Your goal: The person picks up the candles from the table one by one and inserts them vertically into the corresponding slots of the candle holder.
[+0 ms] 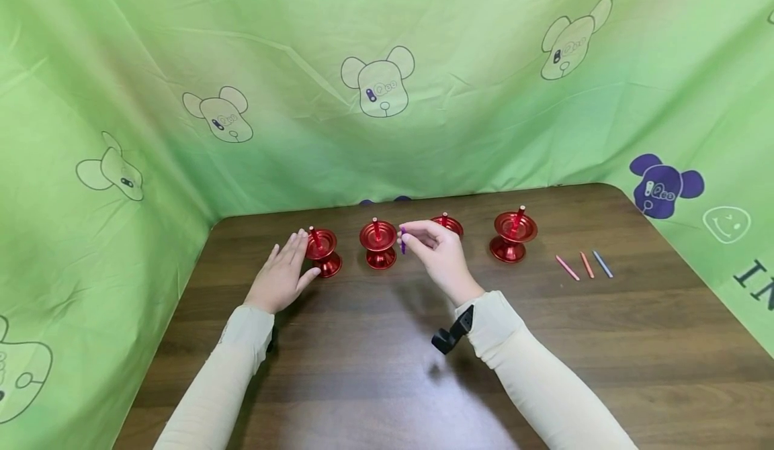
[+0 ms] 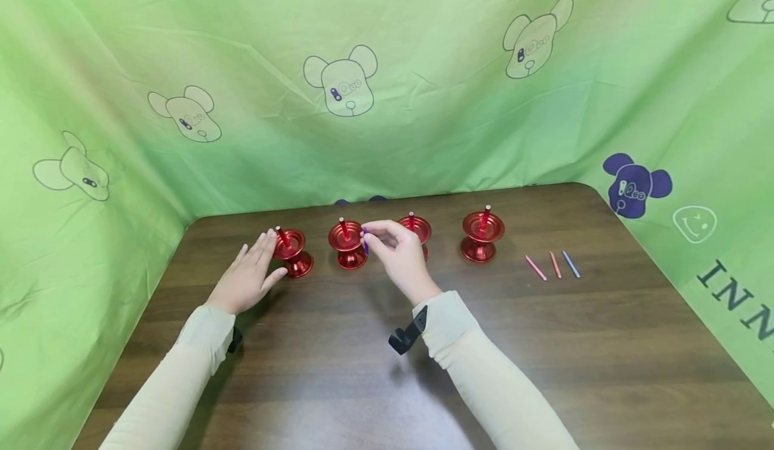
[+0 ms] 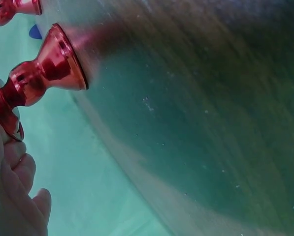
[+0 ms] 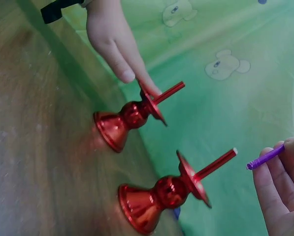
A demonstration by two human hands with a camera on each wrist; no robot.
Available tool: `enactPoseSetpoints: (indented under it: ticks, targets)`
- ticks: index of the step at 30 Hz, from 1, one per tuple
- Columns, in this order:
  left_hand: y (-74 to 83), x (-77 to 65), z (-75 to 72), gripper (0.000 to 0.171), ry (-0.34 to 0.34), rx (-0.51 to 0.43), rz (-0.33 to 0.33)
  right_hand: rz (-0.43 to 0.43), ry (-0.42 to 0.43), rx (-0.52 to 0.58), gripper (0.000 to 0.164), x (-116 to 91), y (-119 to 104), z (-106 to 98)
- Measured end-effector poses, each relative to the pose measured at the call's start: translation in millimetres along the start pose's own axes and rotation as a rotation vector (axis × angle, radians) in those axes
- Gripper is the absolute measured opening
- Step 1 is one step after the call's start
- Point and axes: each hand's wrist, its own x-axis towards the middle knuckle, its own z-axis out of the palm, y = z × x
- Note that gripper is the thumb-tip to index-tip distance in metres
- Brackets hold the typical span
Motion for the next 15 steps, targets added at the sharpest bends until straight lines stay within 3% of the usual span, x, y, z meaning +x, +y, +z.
enactPoseSetpoints:
  ticks: [15]
  targets:
    - [0.3,-0.6,1.8,0.078,0.021,0.003,0.005,-0.008,-0.014,-0.001,0.021,19.5,-10.6,33.1]
